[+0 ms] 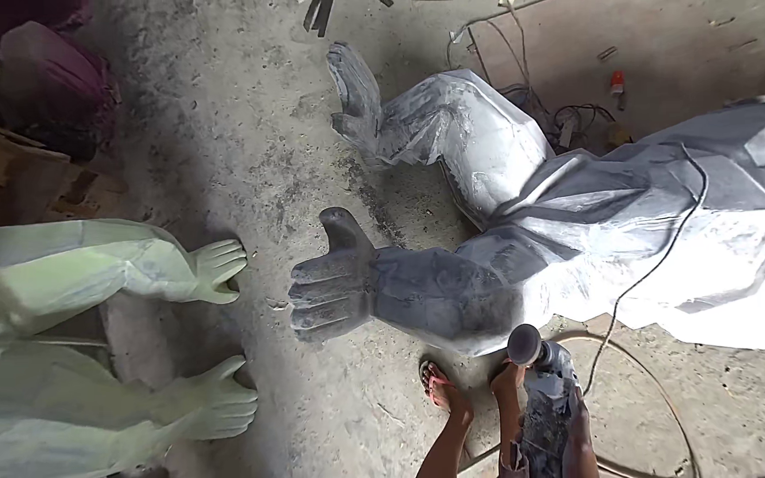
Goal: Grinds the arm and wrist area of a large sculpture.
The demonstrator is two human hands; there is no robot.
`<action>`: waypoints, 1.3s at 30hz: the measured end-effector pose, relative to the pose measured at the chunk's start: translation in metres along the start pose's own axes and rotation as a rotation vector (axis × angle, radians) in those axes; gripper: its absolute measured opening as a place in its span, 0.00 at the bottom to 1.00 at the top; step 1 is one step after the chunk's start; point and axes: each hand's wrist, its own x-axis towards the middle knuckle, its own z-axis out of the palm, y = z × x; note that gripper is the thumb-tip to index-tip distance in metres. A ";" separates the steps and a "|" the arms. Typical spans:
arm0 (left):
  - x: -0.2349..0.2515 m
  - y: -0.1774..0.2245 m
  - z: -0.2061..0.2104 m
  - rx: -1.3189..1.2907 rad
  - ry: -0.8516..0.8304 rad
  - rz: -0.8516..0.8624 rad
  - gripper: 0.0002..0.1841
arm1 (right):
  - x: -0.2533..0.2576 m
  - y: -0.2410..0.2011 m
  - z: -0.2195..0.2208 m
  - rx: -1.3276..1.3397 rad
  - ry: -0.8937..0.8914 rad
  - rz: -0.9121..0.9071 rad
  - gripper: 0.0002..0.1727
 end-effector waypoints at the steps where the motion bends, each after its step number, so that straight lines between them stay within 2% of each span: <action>1: 0.000 -0.004 -0.001 -0.003 -0.009 -0.002 0.48 | 0.002 0.003 -0.001 0.003 0.003 -0.002 0.46; 3: 0.005 -0.010 -0.008 0.001 -0.049 -0.014 0.49 | 0.006 0.012 -0.007 -0.037 -0.020 -0.036 0.49; 5: 0.013 -0.014 -0.023 0.041 -0.112 -0.026 0.50 | 0.008 0.021 -0.015 -0.155 -0.029 -0.121 0.42; 6: 0.014 -0.014 -0.036 0.069 -0.121 -0.028 0.46 | 0.010 0.022 -0.016 -0.210 -0.012 -0.164 0.39; 7: 0.014 -0.010 -0.053 0.097 -0.106 -0.029 0.38 | 0.013 0.022 -0.017 -0.246 -0.008 -0.199 0.41; 9: 0.034 0.007 -0.092 0.229 0.035 0.013 0.25 | 0.020 0.018 -0.015 -0.358 -0.019 -0.271 0.50; 10: 0.056 0.012 -0.112 0.307 0.129 0.065 0.23 | 0.025 0.018 -0.014 -0.425 -0.017 -0.313 0.55; 12: 0.112 0.020 -0.146 0.465 0.285 0.181 0.25 | 0.032 0.019 -0.010 -0.594 0.036 -0.392 0.56; 15: 0.198 0.043 -0.168 0.616 0.330 0.301 0.29 | 0.034 0.016 0.003 -0.856 0.102 -0.469 0.56; 17: 0.246 0.051 -0.165 0.668 0.325 0.259 0.25 | 0.033 0.006 0.015 -1.048 0.124 -0.509 0.52; 20: 0.292 0.038 -0.150 0.582 0.298 0.125 0.20 | 0.026 -0.011 0.033 -1.260 0.110 -0.546 0.46; 23: 0.302 0.018 -0.138 0.502 0.356 0.089 0.19 | 0.026 -0.022 0.041 -1.338 0.113 -0.557 0.44; 30: 0.299 0.015 -0.135 0.504 0.387 0.051 0.19 | 0.044 -0.060 0.037 -1.328 0.203 -0.415 0.39; 35: 0.302 0.016 -0.133 0.470 0.431 0.069 0.17 | 0.023 -0.048 0.059 -1.395 0.053 -0.527 0.43; 39: 0.302 0.017 -0.132 0.461 0.433 0.030 0.19 | 0.027 -0.045 0.053 -1.401 0.124 -0.533 0.41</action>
